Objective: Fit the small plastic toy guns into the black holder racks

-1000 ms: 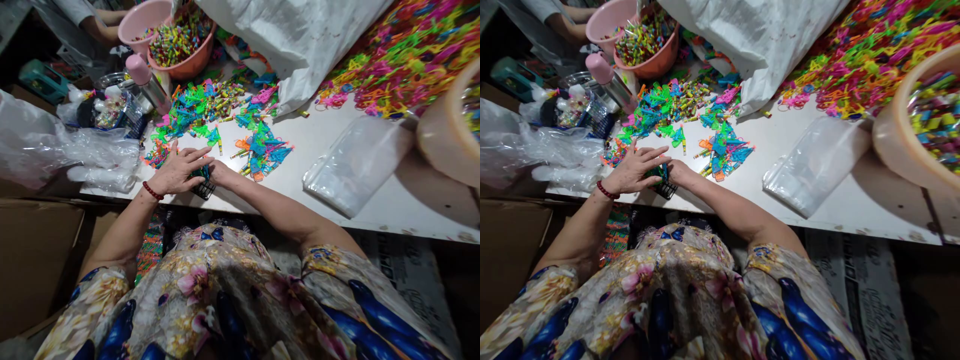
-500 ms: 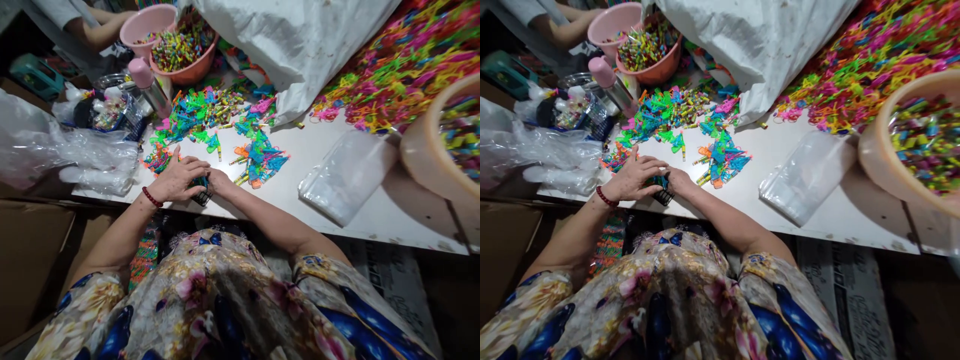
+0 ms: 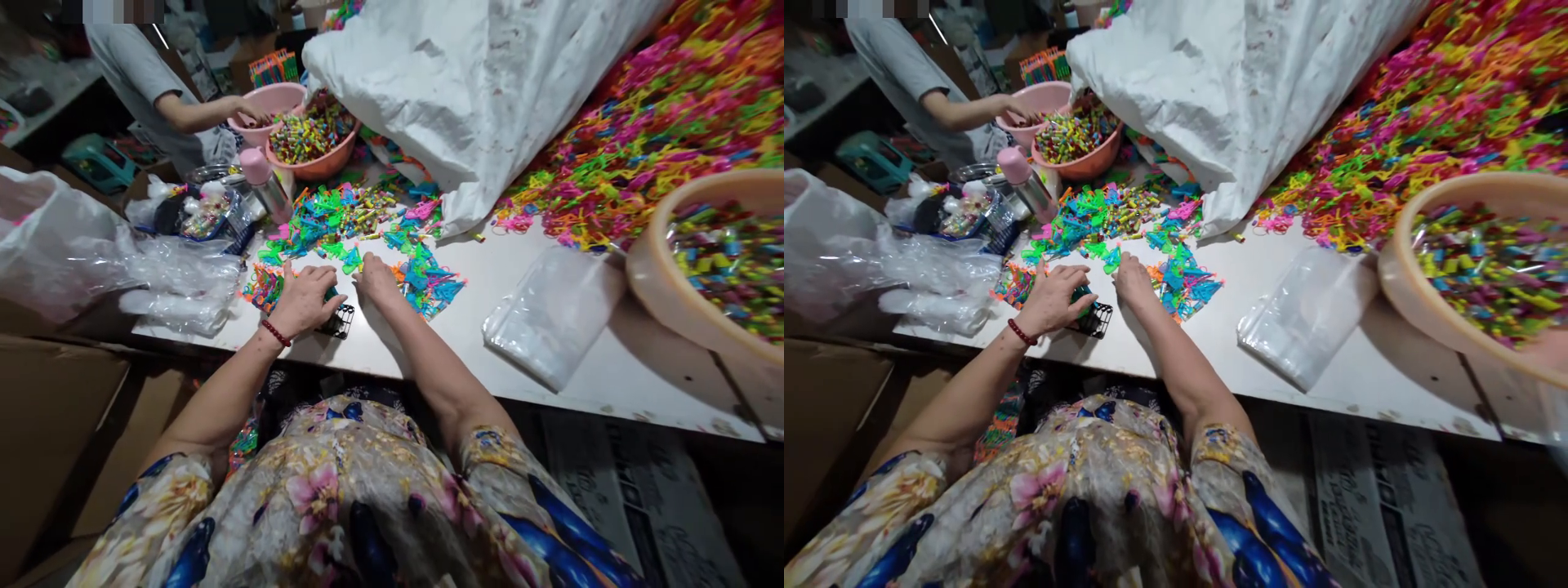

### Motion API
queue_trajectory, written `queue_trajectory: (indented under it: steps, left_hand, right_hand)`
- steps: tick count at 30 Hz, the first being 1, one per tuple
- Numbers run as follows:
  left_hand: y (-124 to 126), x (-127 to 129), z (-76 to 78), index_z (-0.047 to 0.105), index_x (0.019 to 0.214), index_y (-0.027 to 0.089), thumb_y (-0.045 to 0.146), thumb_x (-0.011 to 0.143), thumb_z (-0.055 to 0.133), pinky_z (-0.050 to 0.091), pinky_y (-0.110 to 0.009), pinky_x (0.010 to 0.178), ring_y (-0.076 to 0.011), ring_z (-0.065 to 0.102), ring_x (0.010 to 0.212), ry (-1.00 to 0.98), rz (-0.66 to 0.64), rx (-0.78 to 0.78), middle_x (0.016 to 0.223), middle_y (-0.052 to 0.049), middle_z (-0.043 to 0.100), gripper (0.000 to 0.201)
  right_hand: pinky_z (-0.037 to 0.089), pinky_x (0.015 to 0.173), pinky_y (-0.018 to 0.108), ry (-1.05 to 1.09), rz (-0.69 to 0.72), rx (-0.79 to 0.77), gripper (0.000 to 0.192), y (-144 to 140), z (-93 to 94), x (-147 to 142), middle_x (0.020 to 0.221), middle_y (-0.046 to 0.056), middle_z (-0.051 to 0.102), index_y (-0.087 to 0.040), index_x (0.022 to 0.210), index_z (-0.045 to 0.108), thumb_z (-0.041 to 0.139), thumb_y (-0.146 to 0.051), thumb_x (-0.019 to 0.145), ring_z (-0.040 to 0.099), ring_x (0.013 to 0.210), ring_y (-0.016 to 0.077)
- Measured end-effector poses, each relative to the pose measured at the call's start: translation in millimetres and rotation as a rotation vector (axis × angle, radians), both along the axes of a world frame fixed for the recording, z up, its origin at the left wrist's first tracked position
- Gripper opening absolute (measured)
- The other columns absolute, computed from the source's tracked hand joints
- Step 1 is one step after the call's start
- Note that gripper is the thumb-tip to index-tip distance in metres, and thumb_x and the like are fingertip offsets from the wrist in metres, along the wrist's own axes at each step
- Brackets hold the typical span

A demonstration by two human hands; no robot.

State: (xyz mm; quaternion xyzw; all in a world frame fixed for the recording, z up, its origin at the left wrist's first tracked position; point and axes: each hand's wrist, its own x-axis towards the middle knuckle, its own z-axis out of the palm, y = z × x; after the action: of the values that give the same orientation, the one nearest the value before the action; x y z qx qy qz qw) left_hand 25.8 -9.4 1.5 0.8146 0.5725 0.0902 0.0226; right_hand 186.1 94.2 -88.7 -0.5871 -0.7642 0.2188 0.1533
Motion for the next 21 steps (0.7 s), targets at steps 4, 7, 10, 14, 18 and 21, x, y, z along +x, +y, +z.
queue_trajectory:
  steps: [4, 7, 10, 14, 18, 21]
  left_hand:
    - [1.6, 0.0, -1.3, 0.065, 0.105, 0.024, 0.043, 0.101, 0.057, 0.009, -0.087, 0.118, -0.0370, 0.048, 0.144, -0.018, -0.042, 0.005, 0.166, -0.007, 0.044, 0.020]
    - [1.7, -5.3, -0.8, 0.069, 0.110, 0.026, 0.041, 0.104, 0.052, -0.001, -0.083, 0.123, -0.0322, 0.051, 0.143, -0.038, -0.098, -0.020, 0.156, -0.005, 0.057, 0.023]
    - [1.9, -8.2, -1.2, 0.073, 0.107, 0.027, 0.040, 0.105, 0.049, -0.005, -0.077, 0.126, -0.0279, 0.059, 0.133, -0.076, -0.111, -0.024, 0.141, -0.004, 0.068, 0.027]
    - [3.8, -2.9, -4.2, 0.075, 0.099, 0.025, 0.040, 0.107, 0.041, -0.003, -0.075, 0.128, -0.0268, 0.064, 0.123, -0.101, -0.047, -0.003, 0.127, -0.004, 0.073, 0.038]
    - [9.8, 10.0, -7.2, 0.073, 0.094, 0.023, 0.041, 0.109, 0.034, -0.002, -0.077, 0.126, -0.0279, 0.064, 0.117, -0.125, 0.056, 0.029, 0.117, -0.005, 0.075, 0.045]
    - [15.9, 18.4, -8.7, 0.072, 0.092, 0.021, 0.041, 0.110, 0.030, -0.002, -0.078, 0.124, -0.0294, 0.064, 0.116, -0.162, 0.146, 0.047, 0.113, -0.006, 0.075, 0.050]
  right_hand:
    - [0.048, 0.097, 0.044, -0.023, -0.050, -0.045, 0.038, 7.8, -1.9, -7.8, 0.123, 0.029, 0.067, -0.005, 0.130, 0.056, 0.049, -0.007, 0.092, 0.067, 0.112, 0.0355]
    - [0.048, 0.096, 0.040, 0.019, -0.146, -0.096, 0.038, 6.6, -6.1, -3.3, 0.122, 0.026, 0.068, -0.007, 0.126, 0.059, 0.055, -0.010, 0.089, 0.066, 0.112, 0.0336]
    - [0.049, 0.091, 0.035, 0.141, -0.150, -0.123, 0.024, -3.2, -12.0, 10.8, 0.111, 0.017, 0.072, -0.013, 0.108, 0.068, 0.056, -0.018, 0.088, 0.066, 0.105, 0.0274]
    - [0.049, 0.081, 0.030, 0.425, -0.156, -0.122, 0.017, -26.6, -15.8, 31.9, 0.092, 0.005, 0.072, -0.019, 0.096, 0.066, 0.051, -0.025, 0.089, 0.064, 0.086, 0.0196]
    - [0.050, 0.072, 0.029, 0.687, -0.150, -0.214, 0.022, -51.3, -14.8, 42.3, 0.082, 0.000, 0.068, -0.021, 0.104, 0.062, 0.052, -0.033, 0.089, 0.062, 0.071, 0.0163]
    - [0.052, 0.071, 0.030, 0.813, -0.130, -0.309, 0.031, -70.8, -16.5, 37.4, 0.085, 0.002, 0.069, -0.019, 0.106, 0.063, 0.062, -0.041, 0.084, 0.063, 0.071, 0.0165]
